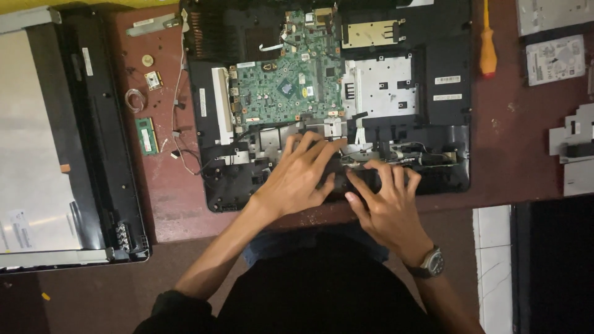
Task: Technician disassembling a laptop, removing screws with a screwdriver, and manipulating internal cables and components on a repair bench.
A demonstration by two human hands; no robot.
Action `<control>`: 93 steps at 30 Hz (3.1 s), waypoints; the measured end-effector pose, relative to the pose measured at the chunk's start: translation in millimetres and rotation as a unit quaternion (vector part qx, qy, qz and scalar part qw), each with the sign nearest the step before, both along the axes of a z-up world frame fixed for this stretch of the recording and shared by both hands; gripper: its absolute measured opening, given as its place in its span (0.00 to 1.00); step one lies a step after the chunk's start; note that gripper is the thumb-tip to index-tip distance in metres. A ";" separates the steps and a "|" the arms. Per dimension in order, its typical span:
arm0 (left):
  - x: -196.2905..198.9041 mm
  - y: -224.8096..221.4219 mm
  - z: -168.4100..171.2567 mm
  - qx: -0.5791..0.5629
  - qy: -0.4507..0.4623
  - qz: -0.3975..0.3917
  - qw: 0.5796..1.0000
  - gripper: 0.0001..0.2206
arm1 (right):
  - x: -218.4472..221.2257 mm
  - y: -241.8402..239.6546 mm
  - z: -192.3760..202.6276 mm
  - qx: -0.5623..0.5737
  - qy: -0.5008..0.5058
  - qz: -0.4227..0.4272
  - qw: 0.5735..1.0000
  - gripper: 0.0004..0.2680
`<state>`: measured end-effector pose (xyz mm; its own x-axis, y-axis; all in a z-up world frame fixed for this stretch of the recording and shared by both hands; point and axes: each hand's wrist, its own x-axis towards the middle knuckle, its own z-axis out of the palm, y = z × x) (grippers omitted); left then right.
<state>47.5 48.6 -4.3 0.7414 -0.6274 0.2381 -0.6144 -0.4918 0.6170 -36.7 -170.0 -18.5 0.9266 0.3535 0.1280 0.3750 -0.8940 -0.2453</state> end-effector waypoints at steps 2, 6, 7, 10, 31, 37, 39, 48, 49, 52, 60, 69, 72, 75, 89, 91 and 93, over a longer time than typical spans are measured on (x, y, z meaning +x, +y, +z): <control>-0.3 0.0 -0.9 0.009 -0.017 -0.002 1.000 0.24 | -1.3 -0.4 -3.4 -0.007 -0.004 -0.002 1.000 0.17; 1.8 -0.8 -1.2 -0.012 -0.002 -0.001 1.000 0.23 | -1.9 1.7 -2.1 -0.034 -0.014 -0.002 0.999 0.18; 3.0 -1.0 0.8 -0.037 0.013 0.001 0.999 0.24 | -1.8 2.0 -3.3 -0.034 -0.012 -0.002 0.999 0.18; 5.5 -2.1 8.5 -0.053 0.038 -0.005 0.998 0.27 | -0.9 4.7 -2.7 -0.025 -0.011 0.000 1.000 0.19; 14.2 0.9 30.7 -0.028 0.100 -0.051 0.993 0.34 | 0.9 2.8 -4.2 -0.015 -0.059 0.002 0.998 0.18; 16.0 17.6 30.8 -0.032 0.086 -0.034 0.995 0.34 | 4.6 -8.3 1.7 0.099 -0.074 0.014 0.992 0.16; 15.2 18.7 24.9 -0.031 0.066 -0.027 0.997 0.33 | 11.9 -8.8 10.7 0.135 -0.087 0.021 0.987 0.15; 14.2 0.7 4.2 0.036 -0.031 -0.024 0.999 0.32 | 42.2 -4.1 0.1 0.111 -0.044 0.107 0.987 0.23; 13.9 0.0 2.5 0.041 -0.049 -0.018 0.998 0.31 | 42.3 -3.9 3.0 0.102 -0.039 0.110 0.988 0.23; 14.8 -0.5 7.6 0.043 -0.068 -0.010 0.997 0.29 | 43.0 -4.7 3.2 0.077 -0.041 0.118 0.989 0.23; 20.7 4.1 -9.3 0.002 -0.026 -0.007 1.000 0.35 | 49.0 -2.7 8.3 0.097 -0.041 0.119 0.987 0.21; 1.2 61.8 29.9 -0.090 0.034 0.063 0.993 0.29 | 43.7 -3.6 19.7 0.202 -0.187 0.079 0.958 0.08; -17.2 93.9 21.8 -0.100 -0.010 0.155 0.983 0.19 | 47.7 15.8 34.8 0.246 -0.203 0.129 0.939 0.07; -32.5 120.4 30.1 -0.068 -0.045 0.189 0.979 0.11 | 47.8 29.3 36.4 0.273 -0.167 0.149 0.936 0.07; -44.7 88.5 -2.5 0.136 -0.119 0.175 0.968 0.17 | 42.1 40.8 33.5 0.298 -0.125 0.135 0.937 0.04; -44.1 88.5 -3.9 0.120 -0.102 0.180 0.971 0.17 | 41.5 32.2 43.4 0.304 -0.131 0.119 0.936 0.04; -45.2 88.3 -7.8 0.106 -0.081 0.186 0.973 0.16 | 37.6 23.9 49.1 0.313 -0.132 0.103 0.935 0.04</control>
<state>2.3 136.9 -12.1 0.8903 -0.3696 0.2660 -0.4499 -0.8046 0.3877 0.9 -146.1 30.6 0.7535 0.3010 0.5845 0.6454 -0.5081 -0.5704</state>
